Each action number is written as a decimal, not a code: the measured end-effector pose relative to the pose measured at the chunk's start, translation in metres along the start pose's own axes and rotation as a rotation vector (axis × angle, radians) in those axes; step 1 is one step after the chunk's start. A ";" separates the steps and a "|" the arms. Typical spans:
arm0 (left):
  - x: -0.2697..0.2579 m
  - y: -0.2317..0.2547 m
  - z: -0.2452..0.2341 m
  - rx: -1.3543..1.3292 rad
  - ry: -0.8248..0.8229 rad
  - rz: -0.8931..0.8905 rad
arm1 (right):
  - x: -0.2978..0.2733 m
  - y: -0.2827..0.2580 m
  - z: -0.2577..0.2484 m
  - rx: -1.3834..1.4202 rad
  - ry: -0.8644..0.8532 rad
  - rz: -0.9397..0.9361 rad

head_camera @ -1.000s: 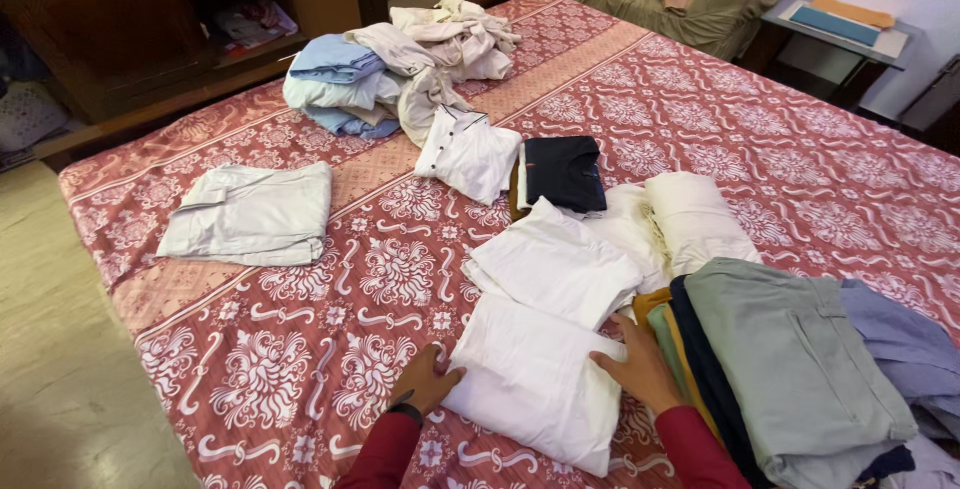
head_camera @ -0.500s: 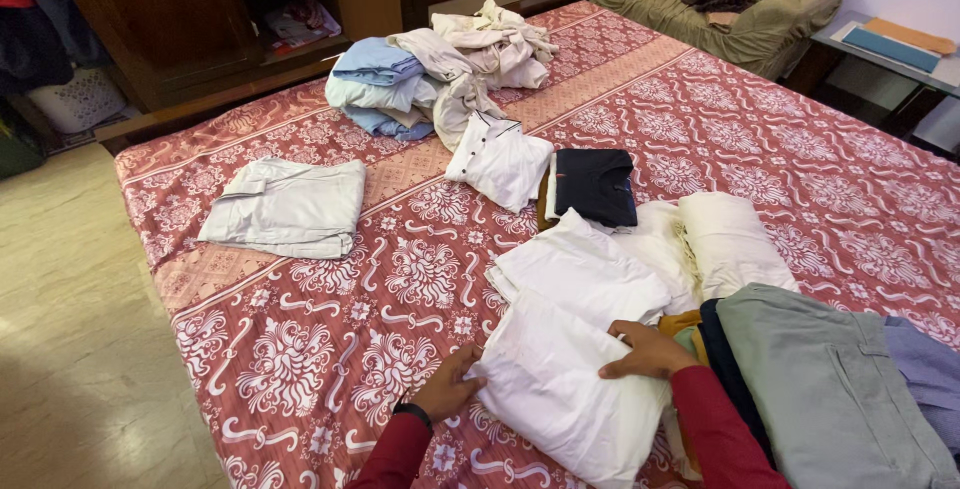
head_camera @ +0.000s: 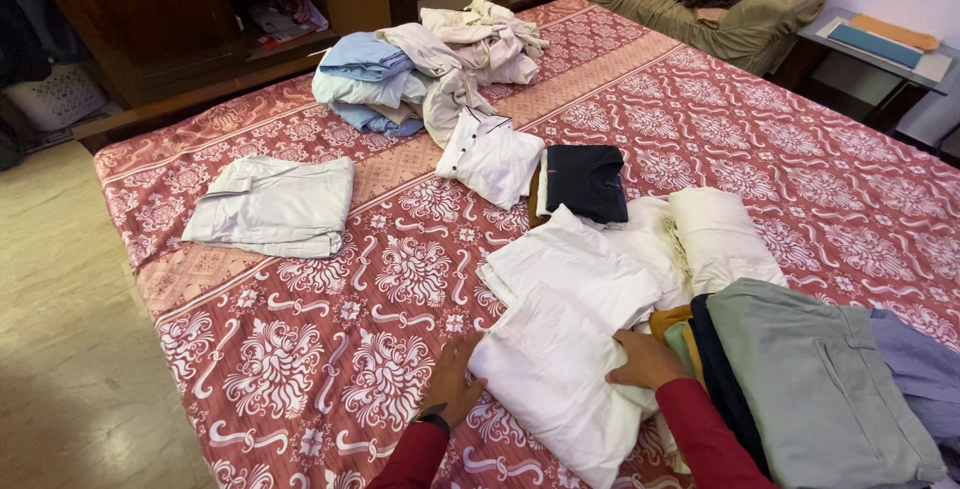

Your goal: The person folds white garments by hand on a bed, smoothing the fabric, aligning edges, and stacking the folded items with other laundry.

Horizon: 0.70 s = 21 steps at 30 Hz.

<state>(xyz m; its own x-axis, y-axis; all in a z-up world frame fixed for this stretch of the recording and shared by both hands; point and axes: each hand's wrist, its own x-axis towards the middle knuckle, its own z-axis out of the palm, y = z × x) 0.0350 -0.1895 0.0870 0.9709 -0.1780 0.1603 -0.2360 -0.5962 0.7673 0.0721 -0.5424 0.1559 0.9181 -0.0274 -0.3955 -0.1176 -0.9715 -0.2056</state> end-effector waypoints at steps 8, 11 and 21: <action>0.000 0.053 -0.001 0.523 -0.187 0.263 | -0.025 -0.060 0.021 -0.209 0.465 -0.602; -0.007 0.041 0.016 0.531 -0.228 0.213 | -0.022 -0.057 0.045 -0.299 0.537 -0.694; -0.010 0.029 0.018 0.559 -0.305 0.017 | -0.018 -0.057 0.045 -0.276 0.541 -0.706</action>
<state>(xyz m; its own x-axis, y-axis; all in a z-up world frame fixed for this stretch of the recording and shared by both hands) 0.0175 -0.2191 0.0963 0.9307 -0.3574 -0.0778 -0.3175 -0.8951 0.3131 0.0451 -0.4760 0.1349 0.8021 0.5529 0.2257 0.5658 -0.8245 0.0086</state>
